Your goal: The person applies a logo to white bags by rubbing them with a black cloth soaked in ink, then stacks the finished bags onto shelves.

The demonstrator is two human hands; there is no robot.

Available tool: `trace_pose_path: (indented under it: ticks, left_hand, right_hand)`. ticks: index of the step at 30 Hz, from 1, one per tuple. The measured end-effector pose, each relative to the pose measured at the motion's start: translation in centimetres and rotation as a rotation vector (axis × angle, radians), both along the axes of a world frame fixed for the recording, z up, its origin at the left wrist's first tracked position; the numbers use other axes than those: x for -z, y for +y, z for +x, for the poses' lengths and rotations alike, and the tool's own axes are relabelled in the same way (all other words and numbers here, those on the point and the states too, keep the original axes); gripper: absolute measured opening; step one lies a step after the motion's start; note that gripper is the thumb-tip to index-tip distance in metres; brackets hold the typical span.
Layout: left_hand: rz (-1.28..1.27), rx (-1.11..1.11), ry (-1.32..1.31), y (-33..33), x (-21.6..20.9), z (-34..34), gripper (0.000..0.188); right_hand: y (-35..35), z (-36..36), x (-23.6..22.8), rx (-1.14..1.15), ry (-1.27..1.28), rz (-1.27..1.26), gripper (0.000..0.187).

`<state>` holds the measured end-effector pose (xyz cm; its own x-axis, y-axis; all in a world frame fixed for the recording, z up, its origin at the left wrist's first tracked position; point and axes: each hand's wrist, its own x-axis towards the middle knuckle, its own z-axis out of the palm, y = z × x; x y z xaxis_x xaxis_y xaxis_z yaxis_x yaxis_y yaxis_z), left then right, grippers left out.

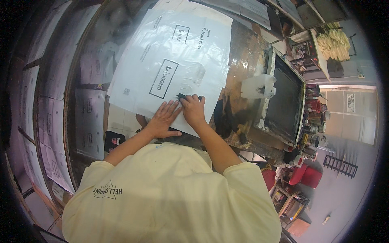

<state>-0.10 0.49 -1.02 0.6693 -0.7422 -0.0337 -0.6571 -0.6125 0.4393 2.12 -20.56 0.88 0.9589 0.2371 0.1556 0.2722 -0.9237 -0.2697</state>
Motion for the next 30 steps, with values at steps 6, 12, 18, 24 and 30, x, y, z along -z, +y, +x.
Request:
trace_pose_path:
  ticks: [6, 12, 18, 24, 30]
  left_hand:
    - [-0.005, 0.001, 0.031, 0.2, -0.6, 0.2, 0.114]
    - [-0.021, 0.014, 0.045, 0.3, -0.7, 0.3, 0.112]
    - [-0.034, 0.012, 0.059, 0.3, -1.1, 0.5, 0.112]
    - [-0.022, 0.008, 0.042, 0.0, -0.9, 0.4, 0.113]
    - [0.031, 0.026, 0.034, 0.0, -1.1, 0.4, 0.114]
  right_hand:
    - [-0.6, 2.9, 1.1, 0.098, -0.03, -0.007, 0.024]
    - [-3.2, 11.7, 1.3, 0.24, -0.056, -0.07, 0.03]
    - [-4.1, 13.8, 1.2, 0.229, -0.03, -0.072, 0.022]
    - [-1.5, 3.4, 0.8, -0.027, 0.048, 0.0, 0.027]
    - [-1.0, 2.6, 1.0, -0.016, 0.03, 0.035, 0.028]
